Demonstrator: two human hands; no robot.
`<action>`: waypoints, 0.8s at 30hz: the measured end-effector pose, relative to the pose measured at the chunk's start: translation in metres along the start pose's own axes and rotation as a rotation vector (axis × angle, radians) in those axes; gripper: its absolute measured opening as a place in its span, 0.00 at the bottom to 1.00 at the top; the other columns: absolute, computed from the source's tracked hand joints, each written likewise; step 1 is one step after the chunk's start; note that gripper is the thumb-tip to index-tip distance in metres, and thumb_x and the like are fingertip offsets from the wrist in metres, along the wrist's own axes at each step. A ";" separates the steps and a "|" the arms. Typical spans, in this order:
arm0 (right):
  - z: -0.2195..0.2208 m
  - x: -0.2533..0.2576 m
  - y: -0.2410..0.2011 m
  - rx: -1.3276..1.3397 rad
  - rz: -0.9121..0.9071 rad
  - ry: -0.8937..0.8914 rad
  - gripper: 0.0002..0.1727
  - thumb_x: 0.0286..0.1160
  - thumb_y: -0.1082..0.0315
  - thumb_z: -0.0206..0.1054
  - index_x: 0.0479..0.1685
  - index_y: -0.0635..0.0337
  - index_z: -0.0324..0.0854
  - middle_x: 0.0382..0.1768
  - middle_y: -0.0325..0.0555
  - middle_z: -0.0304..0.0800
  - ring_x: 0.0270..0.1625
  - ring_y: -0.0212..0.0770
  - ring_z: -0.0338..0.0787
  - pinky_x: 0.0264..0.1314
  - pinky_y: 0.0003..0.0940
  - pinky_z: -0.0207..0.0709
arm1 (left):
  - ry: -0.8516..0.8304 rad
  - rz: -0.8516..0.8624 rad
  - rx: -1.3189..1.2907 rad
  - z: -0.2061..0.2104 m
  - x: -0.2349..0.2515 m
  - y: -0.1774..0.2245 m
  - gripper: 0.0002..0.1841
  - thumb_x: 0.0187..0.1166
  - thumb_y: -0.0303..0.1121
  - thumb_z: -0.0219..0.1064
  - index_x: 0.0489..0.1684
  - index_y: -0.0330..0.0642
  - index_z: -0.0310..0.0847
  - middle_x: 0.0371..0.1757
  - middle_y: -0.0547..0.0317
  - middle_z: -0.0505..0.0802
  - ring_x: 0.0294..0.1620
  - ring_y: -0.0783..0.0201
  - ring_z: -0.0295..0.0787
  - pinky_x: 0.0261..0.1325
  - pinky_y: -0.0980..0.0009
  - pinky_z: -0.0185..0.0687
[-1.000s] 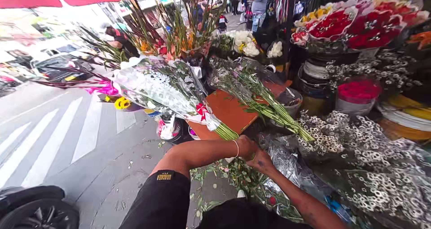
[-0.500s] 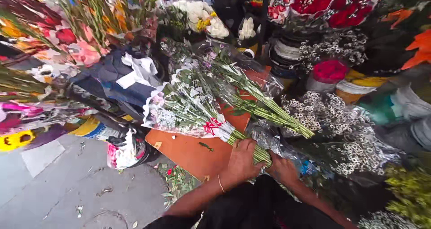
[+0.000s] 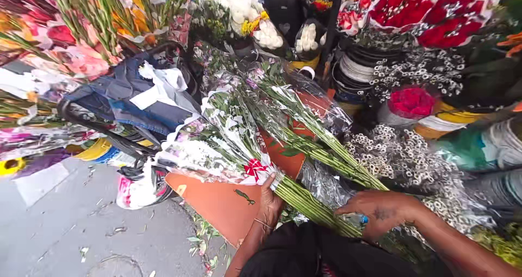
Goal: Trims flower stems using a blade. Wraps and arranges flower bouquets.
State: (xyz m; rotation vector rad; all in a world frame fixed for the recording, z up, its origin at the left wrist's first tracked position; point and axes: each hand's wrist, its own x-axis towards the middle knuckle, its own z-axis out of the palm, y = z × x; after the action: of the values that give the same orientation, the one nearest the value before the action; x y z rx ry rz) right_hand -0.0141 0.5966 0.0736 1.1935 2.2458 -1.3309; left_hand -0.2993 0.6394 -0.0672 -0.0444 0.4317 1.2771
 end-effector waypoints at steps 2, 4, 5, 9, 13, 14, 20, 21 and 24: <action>-0.055 0.008 0.017 0.034 0.084 0.408 0.39 0.71 0.46 0.77 0.83 0.49 0.75 0.65 0.62 0.88 0.66 0.64 0.87 0.70 0.70 0.74 | 0.030 0.016 0.090 0.007 0.000 0.000 0.17 0.59 0.26 0.77 0.48 0.37 0.85 0.43 0.47 0.95 0.45 0.54 0.96 0.52 0.55 0.92; -0.089 0.047 0.046 -0.004 0.368 0.766 0.50 0.71 0.42 0.74 0.92 0.52 0.58 0.77 0.70 0.74 0.77 0.73 0.75 0.76 0.75 0.65 | 0.016 0.036 0.143 0.011 -0.004 0.000 0.19 0.56 0.26 0.79 0.48 0.38 0.86 0.43 0.47 0.95 0.45 0.54 0.96 0.53 0.55 0.92; -0.095 0.067 0.067 0.017 0.499 0.809 0.56 0.69 0.43 0.76 0.95 0.55 0.49 0.81 0.76 0.66 0.80 0.78 0.69 0.77 0.79 0.57 | 0.007 0.048 0.177 0.014 -0.008 0.000 0.19 0.56 0.26 0.79 0.49 0.39 0.86 0.44 0.48 0.95 0.46 0.55 0.96 0.53 0.56 0.92; -0.073 0.122 0.126 0.412 0.605 0.650 0.55 0.66 0.60 0.80 0.93 0.60 0.48 0.70 0.77 0.78 0.69 0.74 0.81 0.69 0.72 0.73 | -0.115 0.103 0.224 0.030 -0.021 0.000 0.20 0.57 0.29 0.83 0.51 0.41 0.90 0.49 0.50 0.96 0.51 0.55 0.95 0.62 0.52 0.90; -0.047 0.123 0.138 0.541 0.435 0.864 0.32 0.63 0.72 0.78 0.72 0.67 0.76 0.57 0.71 0.86 0.59 0.68 0.88 0.61 0.70 0.78 | -0.197 0.200 0.306 0.063 -0.030 0.004 0.20 0.61 0.30 0.82 0.55 0.45 0.91 0.51 0.55 0.96 0.53 0.59 0.94 0.64 0.55 0.88; -0.054 0.114 0.132 0.546 0.390 0.921 0.29 0.63 0.72 0.76 0.69 0.67 0.78 0.56 0.69 0.87 0.57 0.65 0.89 0.59 0.69 0.79 | -0.232 0.211 0.315 0.073 -0.026 0.007 0.20 0.62 0.29 0.81 0.55 0.44 0.90 0.51 0.55 0.96 0.54 0.59 0.94 0.65 0.54 0.87; -0.091 0.011 0.088 0.623 0.261 1.088 0.28 0.60 0.78 0.73 0.67 0.62 0.78 0.48 0.57 0.88 0.38 0.47 0.88 0.38 0.50 0.84 | -0.469 0.198 0.324 0.131 0.027 0.006 0.21 0.63 0.27 0.80 0.57 0.39 0.86 0.52 0.50 0.94 0.54 0.54 0.93 0.64 0.54 0.88; -0.090 -0.010 0.082 0.621 0.261 1.120 0.28 0.60 0.78 0.73 0.67 0.62 0.78 0.44 0.53 0.87 0.33 0.42 0.86 0.33 0.43 0.82 | -0.485 0.194 0.333 0.140 0.041 0.001 0.23 0.62 0.27 0.81 0.58 0.39 0.84 0.52 0.50 0.94 0.53 0.55 0.93 0.63 0.55 0.89; -0.077 -0.075 0.076 0.578 0.293 1.245 0.30 0.52 0.74 0.73 0.64 0.57 0.77 0.40 0.43 0.86 0.28 0.32 0.83 0.27 0.32 0.79 | -0.449 0.184 0.365 0.162 0.089 -0.019 0.27 0.56 0.25 0.83 0.57 0.35 0.80 0.50 0.48 0.93 0.51 0.54 0.93 0.59 0.55 0.90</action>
State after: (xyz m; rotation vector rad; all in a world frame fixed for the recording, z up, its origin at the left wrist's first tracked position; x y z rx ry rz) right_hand 0.1035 0.6392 0.1134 3.0702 2.1024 -1.2944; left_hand -0.2153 0.7585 0.0485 0.5913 0.2768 1.3246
